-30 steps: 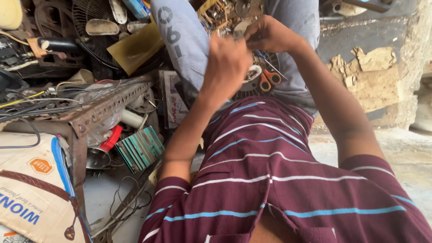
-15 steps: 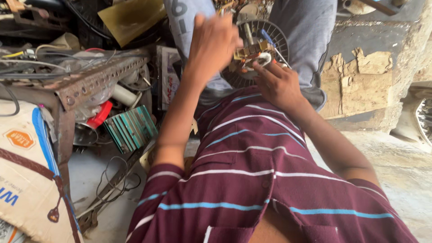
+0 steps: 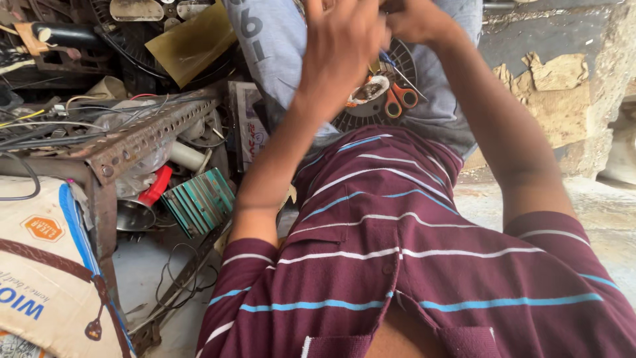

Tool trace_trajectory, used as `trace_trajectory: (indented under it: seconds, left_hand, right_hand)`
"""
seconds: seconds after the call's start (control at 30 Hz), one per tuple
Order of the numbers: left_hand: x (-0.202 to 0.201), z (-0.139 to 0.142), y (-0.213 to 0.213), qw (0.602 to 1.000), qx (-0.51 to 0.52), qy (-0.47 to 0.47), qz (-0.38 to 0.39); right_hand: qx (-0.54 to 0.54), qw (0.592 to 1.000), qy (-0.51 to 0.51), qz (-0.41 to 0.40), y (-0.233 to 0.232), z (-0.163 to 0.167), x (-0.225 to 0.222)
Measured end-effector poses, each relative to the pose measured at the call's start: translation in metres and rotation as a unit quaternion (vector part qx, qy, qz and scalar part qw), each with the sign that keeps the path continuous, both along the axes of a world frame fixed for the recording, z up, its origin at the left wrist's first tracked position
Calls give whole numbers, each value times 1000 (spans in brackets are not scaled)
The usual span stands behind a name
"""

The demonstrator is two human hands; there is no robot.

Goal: The person sits on the floor and repeatedly uses a screwdriver to tighten or adjust components on a small electric motor rotor held between their legs. The person occasionally rotates the rotor to access different areas.

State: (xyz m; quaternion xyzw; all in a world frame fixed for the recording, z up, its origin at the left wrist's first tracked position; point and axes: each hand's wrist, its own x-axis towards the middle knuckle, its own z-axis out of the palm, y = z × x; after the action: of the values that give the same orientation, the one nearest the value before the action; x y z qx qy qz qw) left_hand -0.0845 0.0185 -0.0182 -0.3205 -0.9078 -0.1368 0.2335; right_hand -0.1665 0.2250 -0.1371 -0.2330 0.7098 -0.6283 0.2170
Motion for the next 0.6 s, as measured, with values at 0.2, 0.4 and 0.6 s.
trace_trajectory:
  seconds: [0.2,0.4,0.6]
  left_hand:
    - [110,3,8,974,-65,-211,-46]
    - [100,25,-21,980,-64,-187,38]
    - [2,-32,-35,976,57,-183,108]
  right_hand:
    - [156,955,252,26,8,61,42]
    - [198,879,423,-97,-11,84,156]
    - [176,926,311,-127,-22,86,176]
